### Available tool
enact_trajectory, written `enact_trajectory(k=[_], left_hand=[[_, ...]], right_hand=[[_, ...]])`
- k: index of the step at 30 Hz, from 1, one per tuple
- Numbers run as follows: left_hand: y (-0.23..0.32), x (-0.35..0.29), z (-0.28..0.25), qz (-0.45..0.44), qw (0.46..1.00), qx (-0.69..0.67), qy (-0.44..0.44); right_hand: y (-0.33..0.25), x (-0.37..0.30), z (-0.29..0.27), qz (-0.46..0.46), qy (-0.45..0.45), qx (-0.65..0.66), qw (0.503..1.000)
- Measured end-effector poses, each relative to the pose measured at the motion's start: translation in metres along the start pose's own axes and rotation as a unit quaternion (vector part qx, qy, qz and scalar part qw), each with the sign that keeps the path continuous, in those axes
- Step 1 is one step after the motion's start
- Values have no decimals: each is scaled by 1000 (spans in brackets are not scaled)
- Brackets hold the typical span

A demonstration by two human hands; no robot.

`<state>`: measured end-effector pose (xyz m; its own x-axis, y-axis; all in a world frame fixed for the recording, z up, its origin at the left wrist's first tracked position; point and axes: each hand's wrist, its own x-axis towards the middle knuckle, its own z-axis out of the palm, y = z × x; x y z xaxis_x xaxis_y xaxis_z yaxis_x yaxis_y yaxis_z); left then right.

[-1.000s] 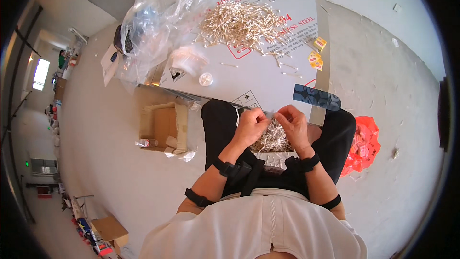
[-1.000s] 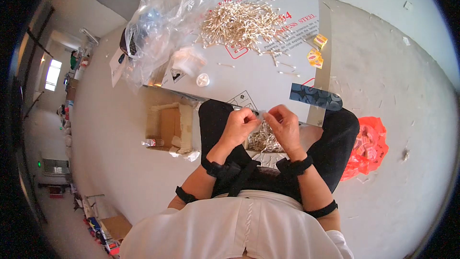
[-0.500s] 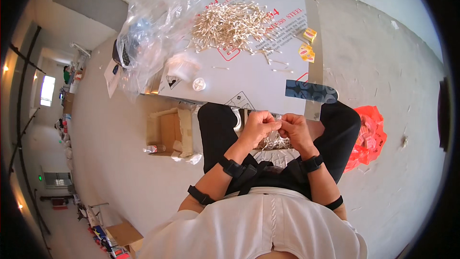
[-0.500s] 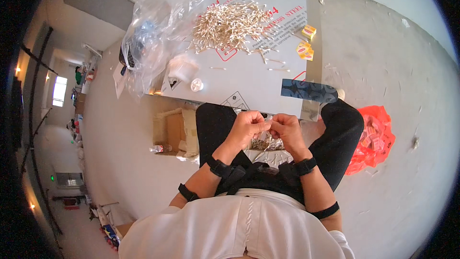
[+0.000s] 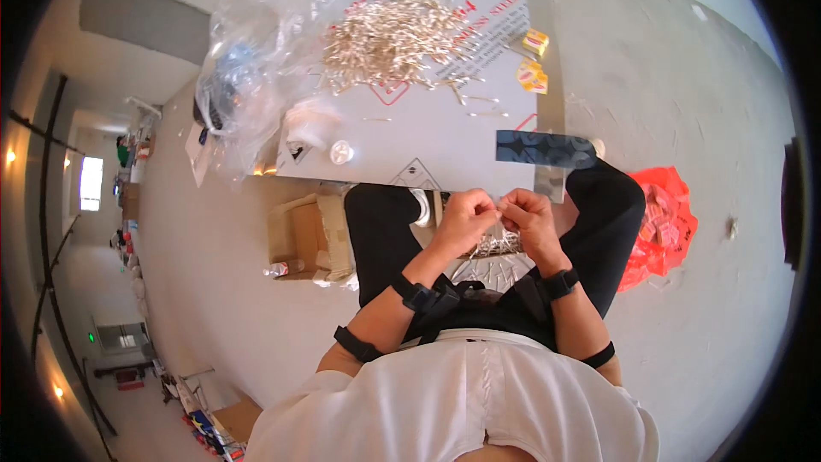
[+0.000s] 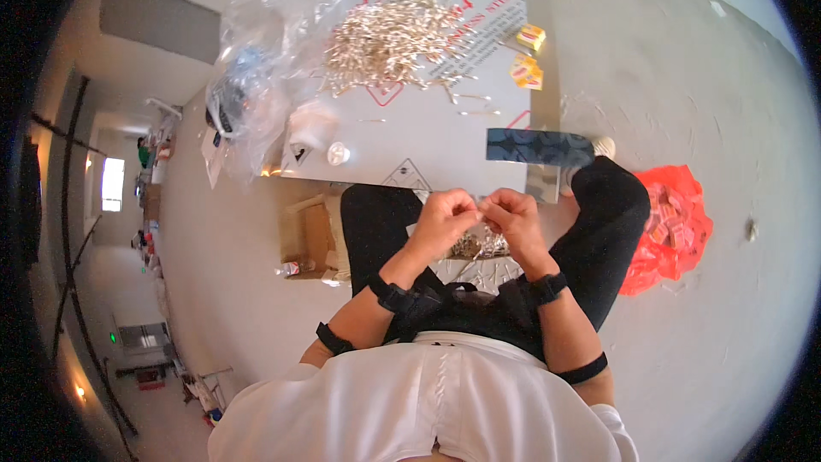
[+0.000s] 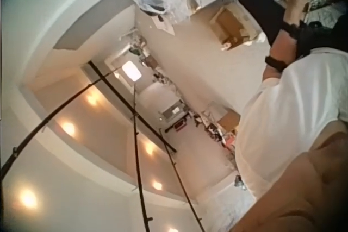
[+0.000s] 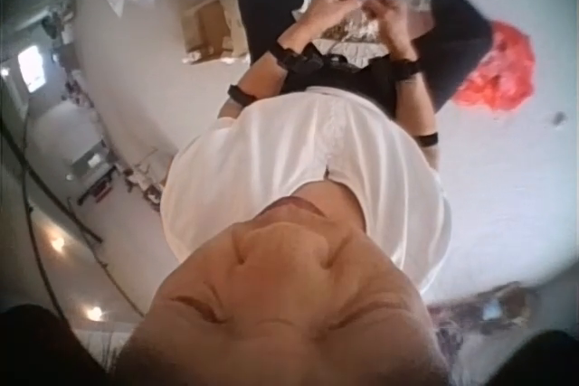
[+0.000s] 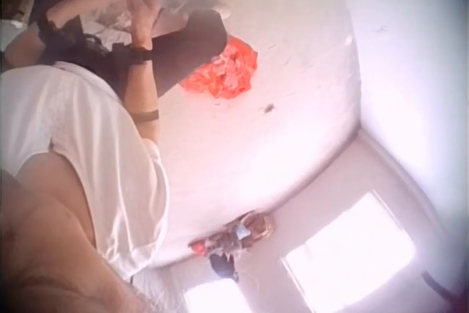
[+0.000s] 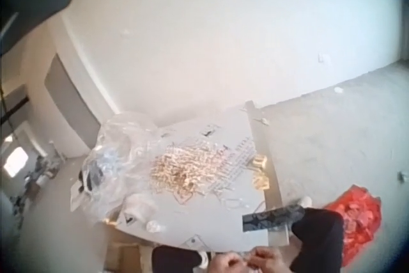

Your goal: Organizing and packaging small cotton swabs into clear plastic containers at a workbench.

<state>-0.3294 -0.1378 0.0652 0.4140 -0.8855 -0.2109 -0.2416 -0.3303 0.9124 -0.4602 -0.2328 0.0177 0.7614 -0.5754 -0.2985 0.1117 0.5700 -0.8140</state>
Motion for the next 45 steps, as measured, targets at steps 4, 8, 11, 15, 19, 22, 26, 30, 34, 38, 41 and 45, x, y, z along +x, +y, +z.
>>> enact_trajectory(k=[4, 8, 11, 15, 19, 22, 26, 30, 34, 38, 41, 45], left_hand=[[4, 4, -2, -129, 978, -164, 1], [1, 13, 1, -110, 983, -143, 18], [4, 21, 3, -25, 998, 11, 62], [10, 29, 9, 178, 948, 242, 110], [23, 31, 20, 287, 910, 297, 28], [28, 35, 26, 327, 890, 319, 1], [33, 45, 39, 360, 876, 319, 33], [28, 55, 45, 237, 919, 314, 24], [35, 90, 62, 235, 937, 259, 2], [55, 144, 93, 360, 893, 268, -39], [57, 183, 117, 406, 873, 265, -53], [43, 217, 143, 419, 864, 266, -84]], right_hand=[[5, 5, 2, -5, -20, 24, 1000], [5, 6, -4, -9, 13, 30, 999], [6, 5, -11, -20, 20, 24, 999], [-2, 0, -12, -67, 74, -142, 985], [-17, -1, -7, -219, 146, -320, 910], [-22, -3, -16, -336, 132, -385, 849], [-20, -6, -22, -317, 138, -418, 840], [-31, -11, -32, -316, 180, -395, 843], [-41, -5, -48, -295, 288, -443, 796], [-57, 14, -84, -208, 393, -500, 743], [-67, 33, -109, -139, 445, -394, 792], [-37, 53, -147, -77, 463, -60, 881]])
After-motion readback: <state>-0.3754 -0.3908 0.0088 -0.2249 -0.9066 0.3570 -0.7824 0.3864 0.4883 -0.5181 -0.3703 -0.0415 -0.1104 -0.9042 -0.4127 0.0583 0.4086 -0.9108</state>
